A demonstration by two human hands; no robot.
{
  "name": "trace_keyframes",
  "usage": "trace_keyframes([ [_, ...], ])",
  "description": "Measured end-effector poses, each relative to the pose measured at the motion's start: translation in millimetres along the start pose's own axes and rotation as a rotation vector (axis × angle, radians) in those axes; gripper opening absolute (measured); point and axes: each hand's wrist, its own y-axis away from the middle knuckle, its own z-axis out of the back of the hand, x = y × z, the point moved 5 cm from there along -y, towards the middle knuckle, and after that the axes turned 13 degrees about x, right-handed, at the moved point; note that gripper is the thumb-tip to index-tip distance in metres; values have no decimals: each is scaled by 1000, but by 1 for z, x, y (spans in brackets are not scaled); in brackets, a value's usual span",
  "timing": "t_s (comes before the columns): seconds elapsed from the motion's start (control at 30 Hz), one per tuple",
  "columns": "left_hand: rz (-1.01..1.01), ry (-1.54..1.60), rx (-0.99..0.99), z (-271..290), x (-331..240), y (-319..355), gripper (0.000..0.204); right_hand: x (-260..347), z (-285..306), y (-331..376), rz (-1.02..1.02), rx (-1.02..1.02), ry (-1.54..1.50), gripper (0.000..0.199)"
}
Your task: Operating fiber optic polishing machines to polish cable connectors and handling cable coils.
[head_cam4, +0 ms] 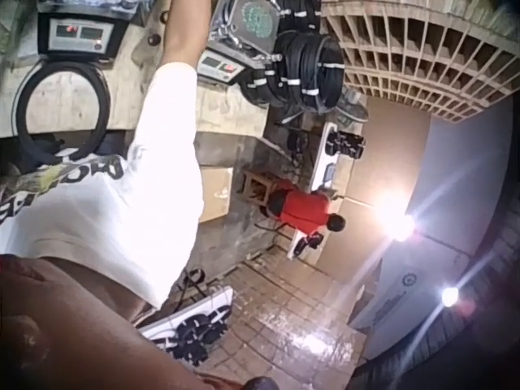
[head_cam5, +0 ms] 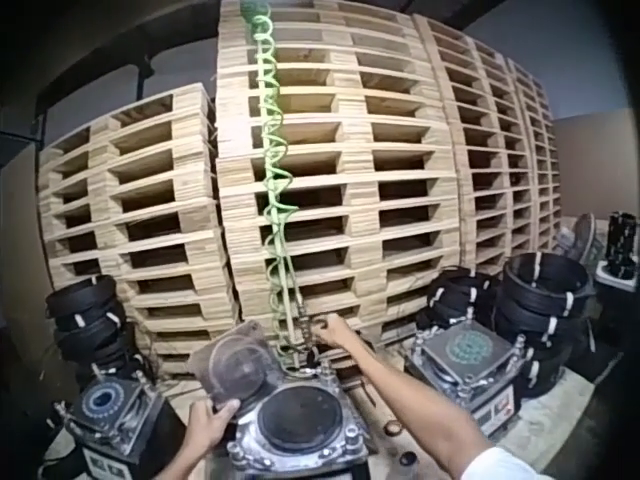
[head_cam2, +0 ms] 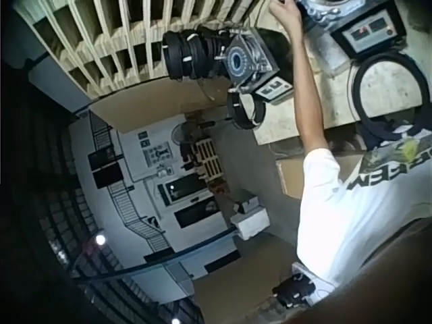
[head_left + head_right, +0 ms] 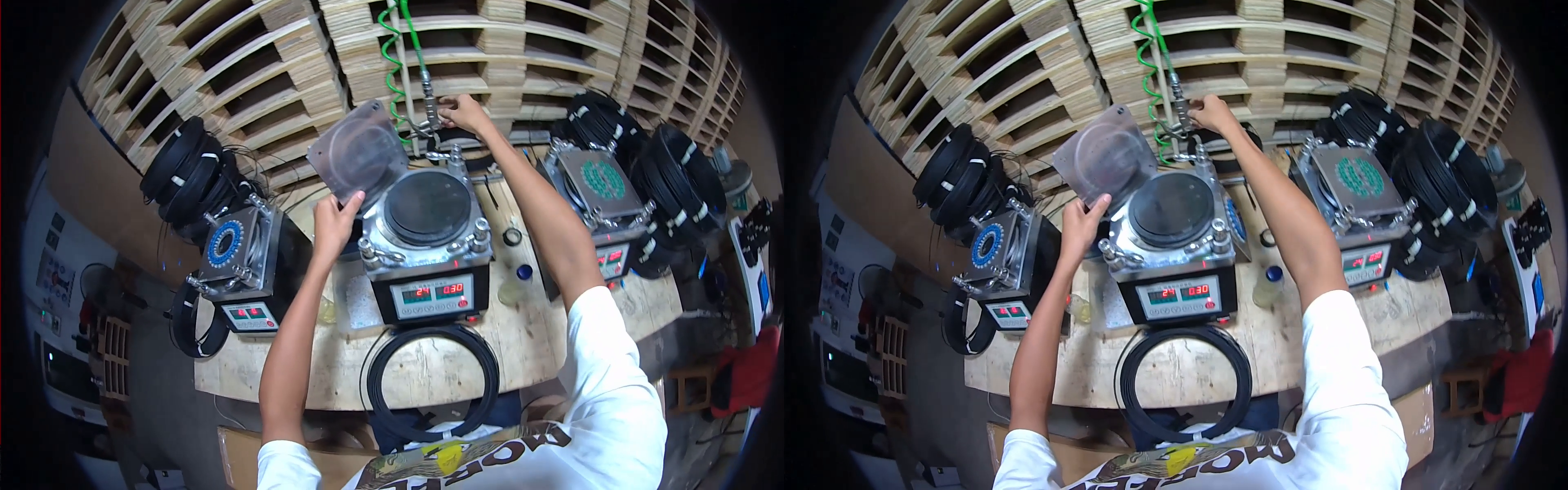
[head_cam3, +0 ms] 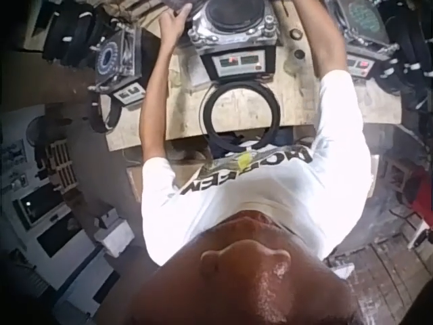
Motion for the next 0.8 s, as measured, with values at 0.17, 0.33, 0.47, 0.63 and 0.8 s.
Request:
trace_keyframes([
  [0.17, 120, -189, 76, 4, -46, 1, 47, 6, 7, 165, 55, 7, 2, 39],
  [0.33, 80, -43, 114, 11, -24, -11, 49, 3, -42, 330, -11, -80, -227, 51],
  [0.47, 41, 0, 115, -2, -23, -14, 47, -41, -76, 409, -113, -246, -226, 79],
  [0.63, 114, -52, 131, -9, -30, -10, 48, -100, -99, 431, -150, -329, -136, 81],
  [0.8, 68, -284, 42, 15, -29, -4, 57, -64, -92, 400, -75, -311, -121, 71],
])
